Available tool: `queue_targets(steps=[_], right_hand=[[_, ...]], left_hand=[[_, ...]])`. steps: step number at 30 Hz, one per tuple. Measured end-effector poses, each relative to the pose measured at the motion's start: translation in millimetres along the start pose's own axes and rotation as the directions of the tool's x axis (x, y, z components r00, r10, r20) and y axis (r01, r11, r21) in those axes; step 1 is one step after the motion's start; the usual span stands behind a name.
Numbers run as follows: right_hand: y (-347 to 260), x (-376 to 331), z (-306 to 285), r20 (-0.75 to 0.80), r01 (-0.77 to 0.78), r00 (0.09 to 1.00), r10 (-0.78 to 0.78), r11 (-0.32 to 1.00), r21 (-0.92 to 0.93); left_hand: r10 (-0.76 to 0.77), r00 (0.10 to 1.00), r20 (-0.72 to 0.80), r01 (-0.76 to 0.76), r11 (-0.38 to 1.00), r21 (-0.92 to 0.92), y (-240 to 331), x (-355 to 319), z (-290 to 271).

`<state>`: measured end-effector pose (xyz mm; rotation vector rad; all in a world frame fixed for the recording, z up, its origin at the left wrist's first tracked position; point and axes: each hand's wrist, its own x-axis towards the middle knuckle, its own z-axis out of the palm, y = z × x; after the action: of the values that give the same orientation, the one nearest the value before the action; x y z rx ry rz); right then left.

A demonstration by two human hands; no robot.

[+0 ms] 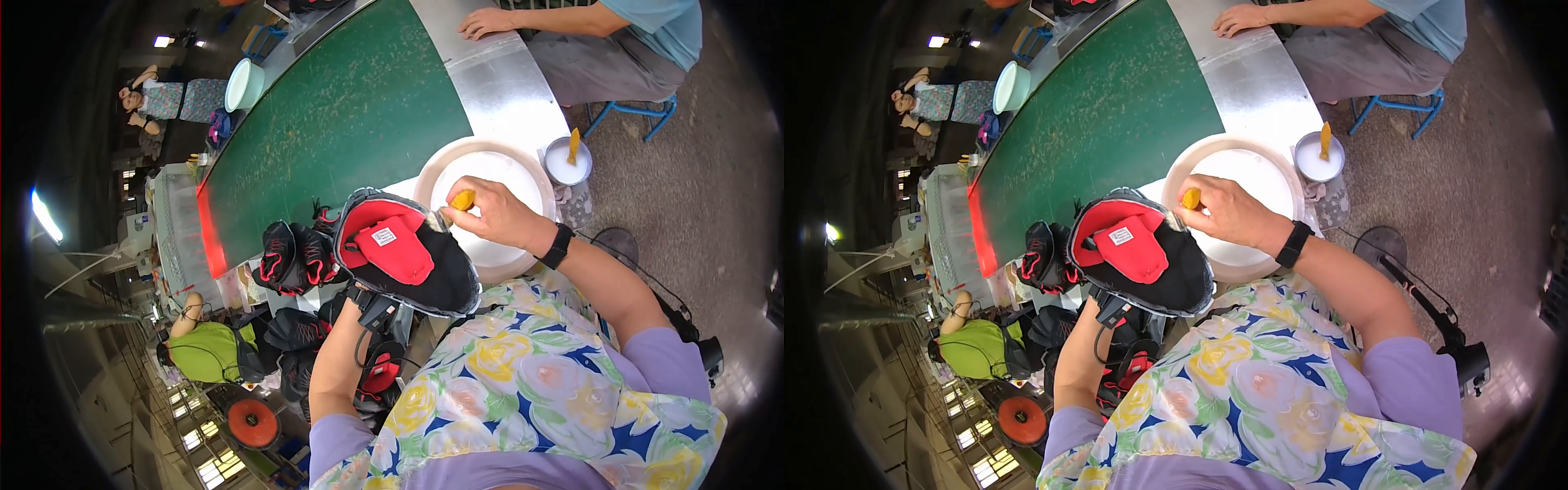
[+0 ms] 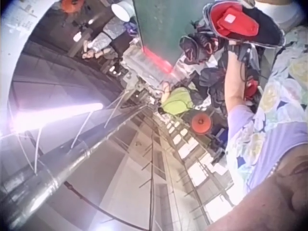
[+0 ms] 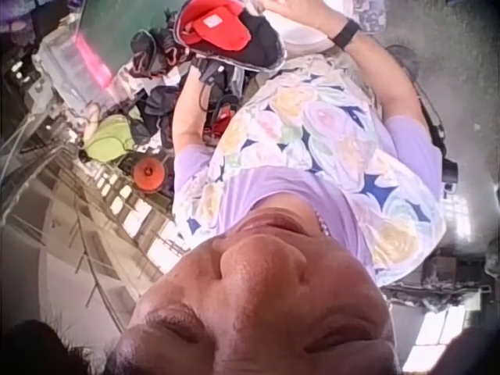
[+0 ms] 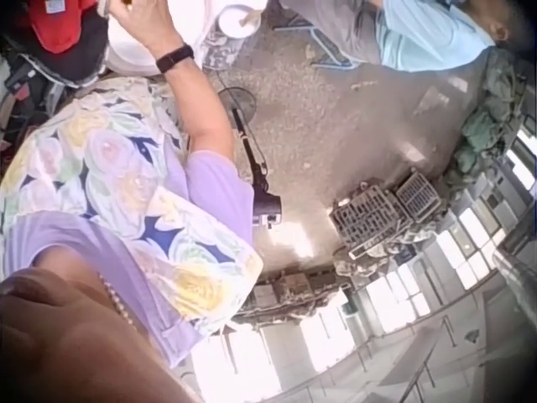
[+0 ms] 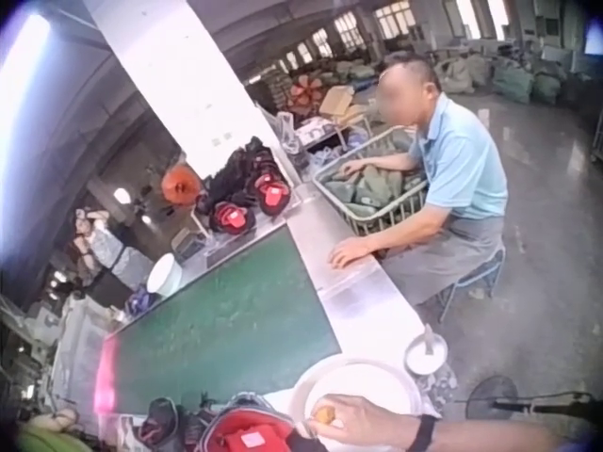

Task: Apply white adhesive/glue to the interior edges of shoe components using a brush and refill the glue container.

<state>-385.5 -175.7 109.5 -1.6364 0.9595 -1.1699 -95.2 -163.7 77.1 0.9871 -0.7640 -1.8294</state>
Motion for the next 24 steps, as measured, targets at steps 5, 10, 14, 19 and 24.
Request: queue_targets(steps=[5,10,14,19,24], right_hand=[[12.5,-13.0,-7.2,0.118,-0.174,0.980,0.158,0.975,0.136],[56.7,-35.1,12.4,0.051,-0.080,0.995,0.090,0.982,-0.170],[81.1,-48.5,29.1,0.416,0.174,0.908,0.047,0.861,-0.477],[48.7,-20.6,3.8,0.140,0.108,0.988,-0.058,0.917,-0.384],[1.2,19.6,-0.2,0.000,-0.091,0.996,0.091,0.995,0.045]], left_hand=[[-0.001,1.000,0.007,0.001,1.000,-0.024,9.6,-22.2,-11.0],[-0.006,1.000,0.011,0.007,0.999,-0.039,28.0,-25.8,-24.2],[-0.034,0.999,0.037,0.036,0.999,-0.041,34.6,-36.6,-27.0],[-0.048,0.998,0.039,0.050,0.997,-0.054,29.8,-44.3,-25.8],[-0.077,0.992,0.103,0.085,0.994,-0.072,26.3,-31.1,-18.6]])
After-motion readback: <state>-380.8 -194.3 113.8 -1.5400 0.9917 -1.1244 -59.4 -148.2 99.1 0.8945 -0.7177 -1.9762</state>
